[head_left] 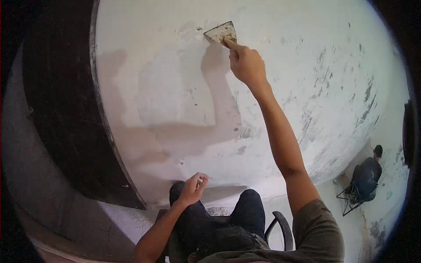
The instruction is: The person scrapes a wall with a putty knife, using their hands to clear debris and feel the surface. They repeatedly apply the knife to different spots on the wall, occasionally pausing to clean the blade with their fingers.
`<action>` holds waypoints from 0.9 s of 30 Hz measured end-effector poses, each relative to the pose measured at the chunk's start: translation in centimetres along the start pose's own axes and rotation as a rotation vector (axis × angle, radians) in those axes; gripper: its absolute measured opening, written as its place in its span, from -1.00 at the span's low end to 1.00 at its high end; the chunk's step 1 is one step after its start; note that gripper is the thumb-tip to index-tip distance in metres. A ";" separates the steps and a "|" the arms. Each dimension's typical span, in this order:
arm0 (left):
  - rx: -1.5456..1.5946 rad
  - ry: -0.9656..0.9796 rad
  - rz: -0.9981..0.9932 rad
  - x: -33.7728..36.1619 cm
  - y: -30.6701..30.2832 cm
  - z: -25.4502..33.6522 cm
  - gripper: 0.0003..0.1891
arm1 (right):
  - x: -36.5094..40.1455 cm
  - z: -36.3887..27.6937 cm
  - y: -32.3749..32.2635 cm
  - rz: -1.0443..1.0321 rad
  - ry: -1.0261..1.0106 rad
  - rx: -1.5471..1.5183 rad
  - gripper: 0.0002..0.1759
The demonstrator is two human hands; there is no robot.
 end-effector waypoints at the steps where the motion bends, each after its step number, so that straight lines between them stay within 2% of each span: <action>1: -0.007 0.005 0.009 -0.1 0.1 -0.1 -0.71 | -0.1 0.5 0.4 0.020 -0.064 -0.036 -0.60; 3: -0.028 0.086 0.035 0.1 0.2 -0.2 -0.73 | -0.2 0.7 1.2 0.055 -0.091 -0.029 -0.59; 8: -0.015 0.034 0.016 0.3 -0.1 -1.5 -0.76 | -0.6 0.0 2.0 0.124 -0.083 0.091 -0.57; 12: 0.026 0.050 0.040 0.3 0.1 -2.0 -0.76 | -1.0 -0.5 2.9 0.085 -0.043 0.102 -0.53; 15: 0.002 0.006 0.013 0.0 -0.2 -1.2 -0.76 | -0.6 -1.7 1.5 -0.041 0.021 0.177 -0.47; 18: -0.010 0.024 0.028 0.1 -0.5 -0.9 -0.74 | -0.6 -2.2 1.1 -0.008 -0.004 0.196 -0.48; 21: -0.021 0.026 0.013 0.1 -0.4 -1.1 -0.77 | -1.0 -2.9 1.0 0.057 -0.007 0.201 -0.64; 22: -0.019 0.016 0.006 0.0 -0.6 -0.9 -0.77 | -0.9 -3.0 0.6 0.047 0.002 0.203 -0.64; 24: -0.029 -0.125 -0.098 -0.1 -0.7 -0.6 -0.79 | -1.0 -3.1 0.2 0.023 0.040 0.229 -0.67; 27: -0.006 0.015 0.022 0.0 -0.4 -0.1 -0.76 | -1.2 -3.1 0.1 0.035 0.014 0.209 -0.68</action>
Point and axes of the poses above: each hand's wrist, its own x-axis away from the middle knuckle, its own y-axis out of the palm, z = x × y, the point moved 2 cm from there along -x, towards the middle knuckle, and after that the axes turned 13 degrees about y, right-handed, at the moved point
